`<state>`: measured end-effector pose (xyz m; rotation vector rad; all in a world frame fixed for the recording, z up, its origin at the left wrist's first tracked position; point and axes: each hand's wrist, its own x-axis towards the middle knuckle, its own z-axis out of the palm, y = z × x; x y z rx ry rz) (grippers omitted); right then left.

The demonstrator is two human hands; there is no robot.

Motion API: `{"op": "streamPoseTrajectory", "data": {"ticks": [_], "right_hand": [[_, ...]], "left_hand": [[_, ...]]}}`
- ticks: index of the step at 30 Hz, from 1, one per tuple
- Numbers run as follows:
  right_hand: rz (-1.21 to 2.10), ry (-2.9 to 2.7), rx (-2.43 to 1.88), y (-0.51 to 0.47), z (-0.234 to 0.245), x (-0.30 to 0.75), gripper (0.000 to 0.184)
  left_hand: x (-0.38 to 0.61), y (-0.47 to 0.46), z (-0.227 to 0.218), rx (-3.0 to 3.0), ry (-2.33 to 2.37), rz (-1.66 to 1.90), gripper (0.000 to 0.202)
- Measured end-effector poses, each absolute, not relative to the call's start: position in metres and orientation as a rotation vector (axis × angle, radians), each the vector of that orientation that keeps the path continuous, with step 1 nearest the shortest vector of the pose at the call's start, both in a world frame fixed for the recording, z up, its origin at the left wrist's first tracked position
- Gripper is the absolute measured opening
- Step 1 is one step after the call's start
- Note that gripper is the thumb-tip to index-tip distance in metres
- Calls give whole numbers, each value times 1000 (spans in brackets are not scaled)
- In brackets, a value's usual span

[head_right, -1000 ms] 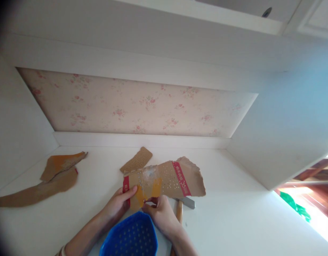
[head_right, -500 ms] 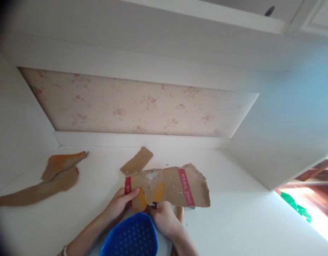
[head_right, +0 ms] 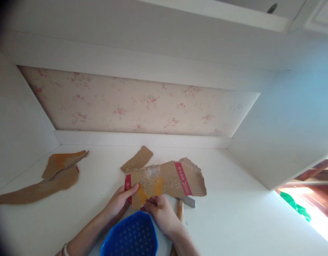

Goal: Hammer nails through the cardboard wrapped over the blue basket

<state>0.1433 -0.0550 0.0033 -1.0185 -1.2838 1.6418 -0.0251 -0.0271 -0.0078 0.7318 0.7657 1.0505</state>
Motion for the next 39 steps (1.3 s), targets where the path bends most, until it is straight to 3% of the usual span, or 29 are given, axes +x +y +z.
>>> {"op": "streamPoseTrajectory", "data": {"ticks": [10,16,19,24,31,39], "right_hand": [[1627,-1296,-885,-59,19,139,19],[1614,-1172,-899,-53,9,138,8],[1496,-1073,-974,-48,3,141,17],[1309,-1083,-1043,-50,1,144,11],[1062,-1273,-1196,-51,-7,140,36],[694,-1573,-1318,-49,-9,141,19]], "left_hand": [[-26,-28,-9,867,896,1007,52],[-24,-26,-14,900,894,1086,46],[-23,-24,-15,859,945,1188,50],[-23,-22,-17,946,1090,1238,52],[-18,-30,-9,1157,1143,1085,45],[-15,-34,-7,1292,1113,1015,45]]}}
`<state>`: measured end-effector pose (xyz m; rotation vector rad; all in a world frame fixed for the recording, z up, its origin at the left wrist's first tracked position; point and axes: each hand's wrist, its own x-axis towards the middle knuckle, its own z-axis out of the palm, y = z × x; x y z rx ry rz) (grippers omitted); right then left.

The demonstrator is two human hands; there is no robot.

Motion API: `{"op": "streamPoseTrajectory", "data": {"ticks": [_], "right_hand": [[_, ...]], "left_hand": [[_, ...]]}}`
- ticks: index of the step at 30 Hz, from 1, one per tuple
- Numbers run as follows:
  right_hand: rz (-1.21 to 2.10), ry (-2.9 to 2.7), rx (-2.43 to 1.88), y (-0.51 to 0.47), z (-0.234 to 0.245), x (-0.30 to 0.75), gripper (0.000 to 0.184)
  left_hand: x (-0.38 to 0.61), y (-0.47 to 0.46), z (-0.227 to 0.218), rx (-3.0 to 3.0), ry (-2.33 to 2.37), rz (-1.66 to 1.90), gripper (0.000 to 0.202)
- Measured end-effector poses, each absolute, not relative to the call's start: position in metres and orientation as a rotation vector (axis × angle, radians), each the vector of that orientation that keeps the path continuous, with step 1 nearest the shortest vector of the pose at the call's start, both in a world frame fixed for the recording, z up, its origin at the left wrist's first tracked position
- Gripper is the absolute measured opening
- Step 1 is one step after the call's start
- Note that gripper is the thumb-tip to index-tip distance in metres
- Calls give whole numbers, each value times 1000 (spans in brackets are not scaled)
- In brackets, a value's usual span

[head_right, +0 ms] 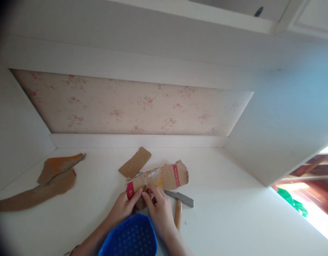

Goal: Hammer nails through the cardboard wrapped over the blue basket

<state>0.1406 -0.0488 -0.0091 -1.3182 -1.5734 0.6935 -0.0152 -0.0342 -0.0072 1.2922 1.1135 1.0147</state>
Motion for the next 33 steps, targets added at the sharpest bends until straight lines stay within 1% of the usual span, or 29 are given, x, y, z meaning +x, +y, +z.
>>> {"op": "streamPoseTrajectory", "data": {"ticks": [6,14,25,33], "right_hand": [[439,-1762,-1320,-51,-8,143,19],[187,-1880,-1279,-50,-14,142,27],[19,-1933,-1206,-56,-9,145,22],[-10,-1973,-1125,-60,-8,148,20]], "left_hand": [[-15,-33,-14,1335,1172,971,50],[-14,-34,-15,1376,1199,980,51],[-15,-32,-14,1349,1276,1048,56],[-12,-33,-13,1293,1268,1108,49]]}}
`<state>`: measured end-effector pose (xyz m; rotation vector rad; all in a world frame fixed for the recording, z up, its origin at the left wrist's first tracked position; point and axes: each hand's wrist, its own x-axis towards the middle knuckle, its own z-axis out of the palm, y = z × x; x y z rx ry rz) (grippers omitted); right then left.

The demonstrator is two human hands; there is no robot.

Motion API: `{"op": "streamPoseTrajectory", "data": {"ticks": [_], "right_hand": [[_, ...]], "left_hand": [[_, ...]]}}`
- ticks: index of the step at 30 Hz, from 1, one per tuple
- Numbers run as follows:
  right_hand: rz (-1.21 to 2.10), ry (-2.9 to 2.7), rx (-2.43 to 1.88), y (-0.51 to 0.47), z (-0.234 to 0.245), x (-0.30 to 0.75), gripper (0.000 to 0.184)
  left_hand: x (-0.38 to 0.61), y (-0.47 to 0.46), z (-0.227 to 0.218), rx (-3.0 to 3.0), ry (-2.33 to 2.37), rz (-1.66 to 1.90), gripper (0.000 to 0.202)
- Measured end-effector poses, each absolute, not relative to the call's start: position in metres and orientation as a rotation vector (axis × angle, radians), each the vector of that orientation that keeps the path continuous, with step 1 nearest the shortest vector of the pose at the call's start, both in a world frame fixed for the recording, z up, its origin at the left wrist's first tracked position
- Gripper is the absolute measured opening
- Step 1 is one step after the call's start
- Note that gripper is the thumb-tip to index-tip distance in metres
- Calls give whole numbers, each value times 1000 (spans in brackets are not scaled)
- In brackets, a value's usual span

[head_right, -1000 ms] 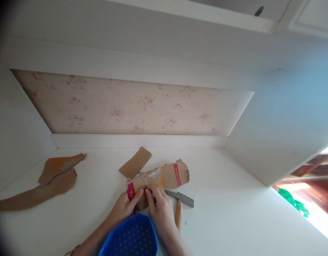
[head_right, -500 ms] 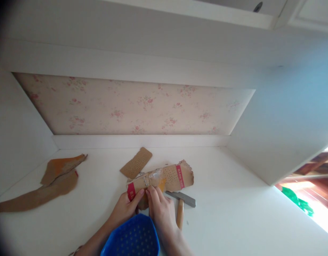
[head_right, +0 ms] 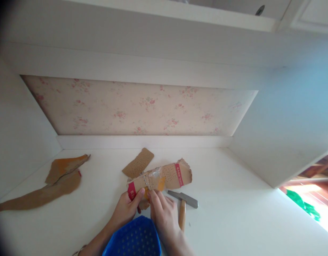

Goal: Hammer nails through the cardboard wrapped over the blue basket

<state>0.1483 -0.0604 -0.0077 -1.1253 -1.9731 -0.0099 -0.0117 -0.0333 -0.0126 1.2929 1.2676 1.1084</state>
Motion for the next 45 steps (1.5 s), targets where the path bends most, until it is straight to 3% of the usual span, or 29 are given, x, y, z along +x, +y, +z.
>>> {"op": "streamPoseTrajectory", "data": {"ticks": [10,18,25,33,40,45], "right_hand": [[74,-1679,-1446,-58,-2,143,19],[324,-1582,-1544,-46,-7,144,20],[530,-1629,-1471,-36,-20,148,16],[675,-1595,-1386,-34,-22,148,19],[816,-1520,-1315,-43,-8,143,39],[972,-1567,-1177,-48,-5,141,24]], "left_hand": [[-28,-23,-4,1085,1242,1312,51],[-34,-15,-1,530,877,1460,52],[-37,-17,3,540,858,1427,29],[-38,-20,-2,700,830,1310,21],[-32,-29,5,834,677,1126,39],[-30,-32,8,806,669,1030,41]]}}
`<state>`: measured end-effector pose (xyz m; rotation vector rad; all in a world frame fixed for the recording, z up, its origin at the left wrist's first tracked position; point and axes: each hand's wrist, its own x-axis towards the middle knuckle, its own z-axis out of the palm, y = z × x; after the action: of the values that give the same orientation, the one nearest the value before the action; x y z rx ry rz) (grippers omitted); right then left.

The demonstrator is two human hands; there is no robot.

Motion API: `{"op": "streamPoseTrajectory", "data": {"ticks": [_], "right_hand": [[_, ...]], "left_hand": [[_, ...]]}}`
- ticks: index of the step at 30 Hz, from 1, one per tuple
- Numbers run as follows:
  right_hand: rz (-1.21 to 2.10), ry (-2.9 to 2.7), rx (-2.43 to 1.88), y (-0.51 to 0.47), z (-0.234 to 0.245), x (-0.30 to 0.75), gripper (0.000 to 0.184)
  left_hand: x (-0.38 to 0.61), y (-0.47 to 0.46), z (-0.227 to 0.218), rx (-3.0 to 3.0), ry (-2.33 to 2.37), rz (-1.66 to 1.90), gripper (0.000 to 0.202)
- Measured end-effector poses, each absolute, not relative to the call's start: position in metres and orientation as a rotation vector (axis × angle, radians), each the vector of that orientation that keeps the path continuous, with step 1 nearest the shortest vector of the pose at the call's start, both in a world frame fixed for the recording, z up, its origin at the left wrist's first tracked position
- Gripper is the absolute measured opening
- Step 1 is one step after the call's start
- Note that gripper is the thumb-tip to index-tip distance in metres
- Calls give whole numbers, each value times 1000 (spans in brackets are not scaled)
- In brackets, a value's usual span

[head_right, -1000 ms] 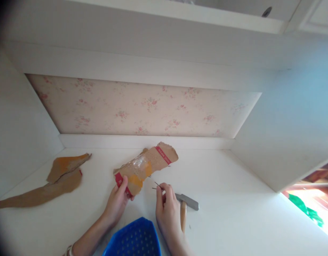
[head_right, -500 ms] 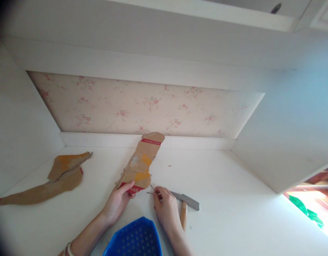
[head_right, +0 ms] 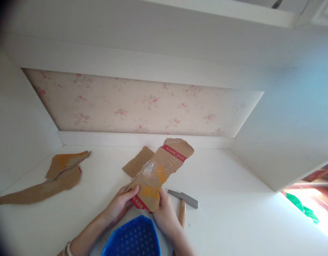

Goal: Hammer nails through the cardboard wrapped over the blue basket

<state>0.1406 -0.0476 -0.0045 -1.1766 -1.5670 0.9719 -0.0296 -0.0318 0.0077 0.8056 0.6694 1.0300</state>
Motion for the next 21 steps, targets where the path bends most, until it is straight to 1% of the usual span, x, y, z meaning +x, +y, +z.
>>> {"op": "streamPoseTrajectory", "data": {"ticks": [2,3,6,8,12,18,21], "right_hand": [[982,-1608,-1126,-49,-3,140,17],[974,-1623,-1106,-49,-2,140,16],[901,-1634,-1091,-51,0,142,33],[842,-1645,-1105,-51,1,143,36],[762,-1690,-1138,-52,1,145,28],[673,-1726,-1161,-51,-1,146,25],[604,-1732,-1167,-48,-4,146,25]], "left_hand": [[-30,-32,9,815,677,995,43],[-31,-32,10,830,675,977,43],[-31,-33,16,887,674,935,44],[-31,-34,20,914,697,920,45],[-31,-35,20,930,715,895,45],[-28,-32,5,963,745,954,39],[-28,-31,2,989,770,956,40]]}}
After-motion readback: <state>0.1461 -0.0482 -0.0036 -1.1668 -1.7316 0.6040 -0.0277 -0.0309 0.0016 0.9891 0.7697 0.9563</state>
